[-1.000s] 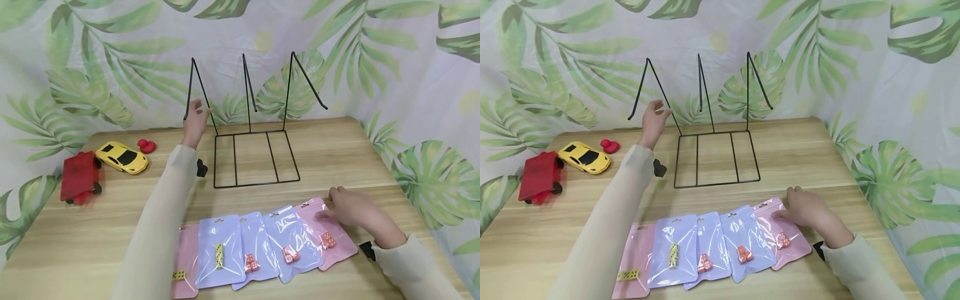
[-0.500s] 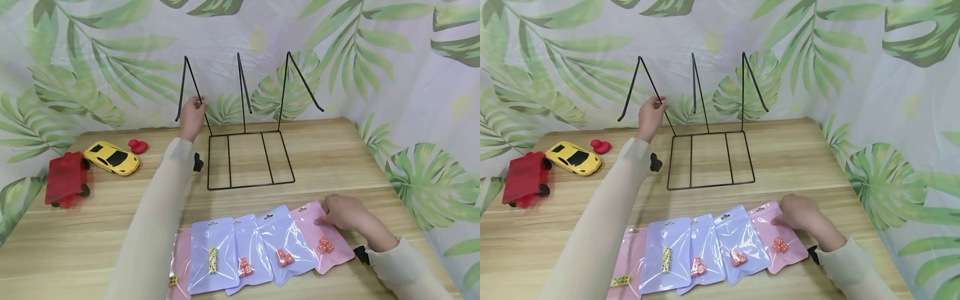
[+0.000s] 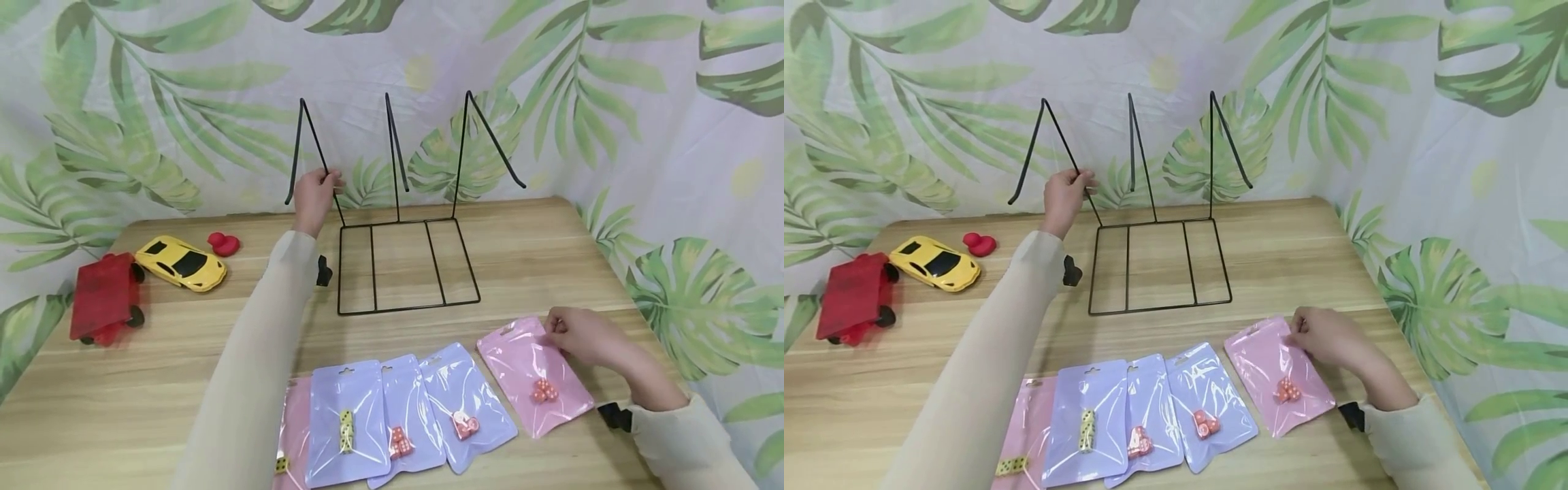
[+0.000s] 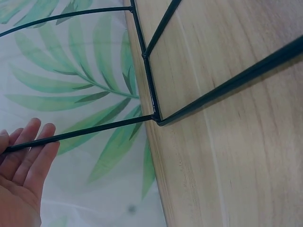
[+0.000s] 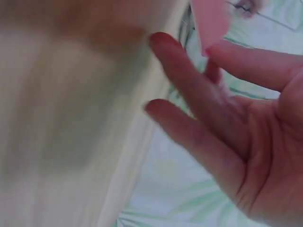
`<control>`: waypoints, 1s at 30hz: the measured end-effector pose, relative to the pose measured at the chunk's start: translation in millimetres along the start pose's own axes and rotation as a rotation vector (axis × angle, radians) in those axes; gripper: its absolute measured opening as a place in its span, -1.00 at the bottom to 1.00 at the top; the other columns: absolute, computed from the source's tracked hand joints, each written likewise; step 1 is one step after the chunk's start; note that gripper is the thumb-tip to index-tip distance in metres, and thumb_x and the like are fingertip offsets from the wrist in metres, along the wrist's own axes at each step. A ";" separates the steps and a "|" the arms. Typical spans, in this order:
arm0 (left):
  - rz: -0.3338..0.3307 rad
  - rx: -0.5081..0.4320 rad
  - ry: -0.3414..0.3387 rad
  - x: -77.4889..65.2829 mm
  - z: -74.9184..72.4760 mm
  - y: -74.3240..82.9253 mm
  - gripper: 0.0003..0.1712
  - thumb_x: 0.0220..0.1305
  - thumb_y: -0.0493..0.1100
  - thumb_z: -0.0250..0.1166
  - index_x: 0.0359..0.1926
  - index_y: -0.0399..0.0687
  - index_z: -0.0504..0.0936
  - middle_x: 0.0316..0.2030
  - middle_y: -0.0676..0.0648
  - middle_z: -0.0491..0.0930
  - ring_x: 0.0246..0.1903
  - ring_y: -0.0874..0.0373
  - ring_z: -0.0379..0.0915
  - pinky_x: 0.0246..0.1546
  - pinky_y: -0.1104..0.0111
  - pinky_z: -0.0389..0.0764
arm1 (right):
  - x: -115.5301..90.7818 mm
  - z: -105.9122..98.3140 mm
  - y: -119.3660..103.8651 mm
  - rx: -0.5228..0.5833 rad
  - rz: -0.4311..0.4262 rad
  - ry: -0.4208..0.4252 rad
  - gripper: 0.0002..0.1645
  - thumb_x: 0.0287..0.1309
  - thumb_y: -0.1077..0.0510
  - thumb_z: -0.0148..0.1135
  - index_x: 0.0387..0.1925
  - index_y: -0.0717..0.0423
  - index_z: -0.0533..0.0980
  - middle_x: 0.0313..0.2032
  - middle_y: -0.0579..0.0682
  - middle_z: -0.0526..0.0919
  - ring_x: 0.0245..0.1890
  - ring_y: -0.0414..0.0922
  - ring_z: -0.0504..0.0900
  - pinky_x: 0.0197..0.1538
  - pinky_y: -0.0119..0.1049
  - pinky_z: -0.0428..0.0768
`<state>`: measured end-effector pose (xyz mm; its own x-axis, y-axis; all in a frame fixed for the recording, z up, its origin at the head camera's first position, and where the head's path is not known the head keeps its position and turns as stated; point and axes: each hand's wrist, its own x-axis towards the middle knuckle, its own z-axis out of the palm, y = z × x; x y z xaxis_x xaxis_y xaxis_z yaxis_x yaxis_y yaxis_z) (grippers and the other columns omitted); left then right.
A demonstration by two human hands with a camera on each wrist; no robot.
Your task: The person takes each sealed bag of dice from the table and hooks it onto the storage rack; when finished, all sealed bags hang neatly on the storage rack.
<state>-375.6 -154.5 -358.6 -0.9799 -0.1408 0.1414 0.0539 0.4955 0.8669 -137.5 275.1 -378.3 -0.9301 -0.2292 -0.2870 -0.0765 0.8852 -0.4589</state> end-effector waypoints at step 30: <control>0.094 0.222 0.040 -2.9 8.1 -7.2 -0.59 0.61 -0.02 -0.11 -0.02 -0.20 0.56 -0.15 -0.20 0.73 -0.16 -0.08 0.64 -0.38 0.30 0.40 | 32.8 -69.3 -91.4 1.007 -0.540 0.912 -0.78 0.23 0.42 0.25 -0.38 0.04 0.63 -0.57 -0.15 0.66 -0.60 -0.31 0.54 -0.49 -0.55 0.54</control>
<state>-374.7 -150.7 -369.1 -0.9639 -0.1174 0.2391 0.0963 0.6835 0.7236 -186.0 214.7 -287.5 -0.8001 0.2349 0.5520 -0.5600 0.0375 -0.8276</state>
